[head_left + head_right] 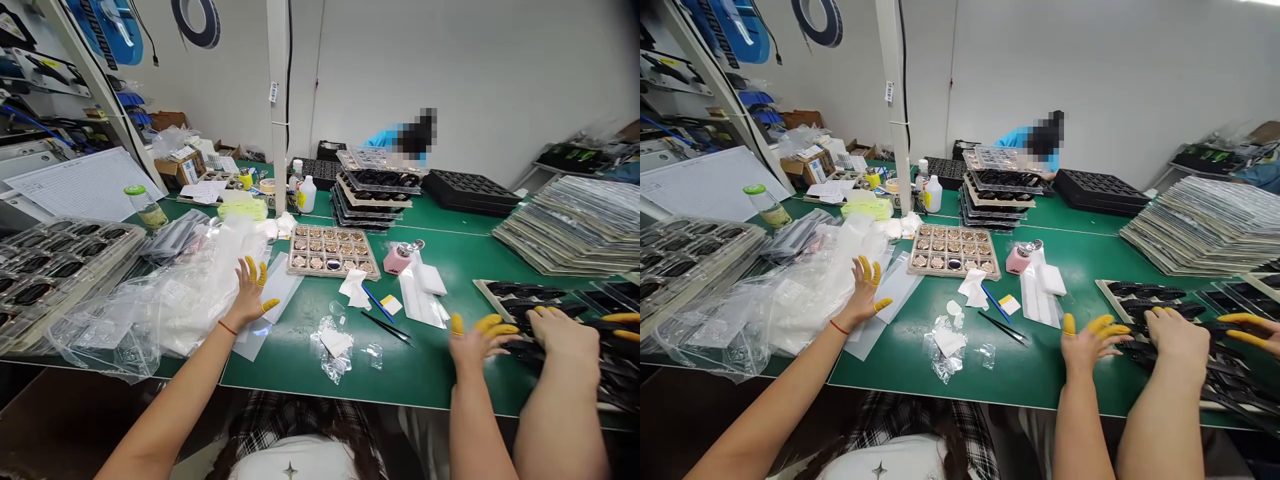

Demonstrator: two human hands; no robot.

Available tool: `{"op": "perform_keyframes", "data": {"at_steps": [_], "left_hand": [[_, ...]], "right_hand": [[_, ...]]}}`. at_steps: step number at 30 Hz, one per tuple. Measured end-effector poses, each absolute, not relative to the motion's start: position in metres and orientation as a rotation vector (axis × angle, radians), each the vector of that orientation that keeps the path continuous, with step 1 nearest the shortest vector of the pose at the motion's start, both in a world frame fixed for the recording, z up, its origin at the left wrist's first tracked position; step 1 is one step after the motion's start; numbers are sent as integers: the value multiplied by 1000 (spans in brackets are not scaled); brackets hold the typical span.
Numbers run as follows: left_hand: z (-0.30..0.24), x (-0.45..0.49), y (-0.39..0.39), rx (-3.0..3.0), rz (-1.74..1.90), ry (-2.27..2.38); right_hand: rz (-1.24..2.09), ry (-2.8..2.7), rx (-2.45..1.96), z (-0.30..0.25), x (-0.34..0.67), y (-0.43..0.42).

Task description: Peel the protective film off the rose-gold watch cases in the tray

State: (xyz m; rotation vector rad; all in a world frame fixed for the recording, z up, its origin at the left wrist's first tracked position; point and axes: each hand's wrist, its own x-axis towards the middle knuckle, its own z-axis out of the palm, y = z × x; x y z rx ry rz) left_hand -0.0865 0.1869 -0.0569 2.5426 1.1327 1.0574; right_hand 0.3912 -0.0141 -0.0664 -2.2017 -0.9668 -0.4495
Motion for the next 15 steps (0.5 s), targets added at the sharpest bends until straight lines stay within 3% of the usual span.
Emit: {"op": "perform_keyframes", "data": {"at_steps": [3, 8, 11, 15], "left_hand": [[-61, -82, 187, 2539, 1031, 1154], [-59, -87, 186, 2370, 1285, 1178], [-40, -70, 178, 2425, 1304, 1197], [-13, -8, 168, 2684, 1024, 1125]], "right_hand": [[-479, -787, -2305, -71, 381, -13], [-315, -467, -2180, -67, 377, -12], [-427, -854, -2184, -47, 369, 18], [-482, -1445, -2139, -9, 323, 92]]}}
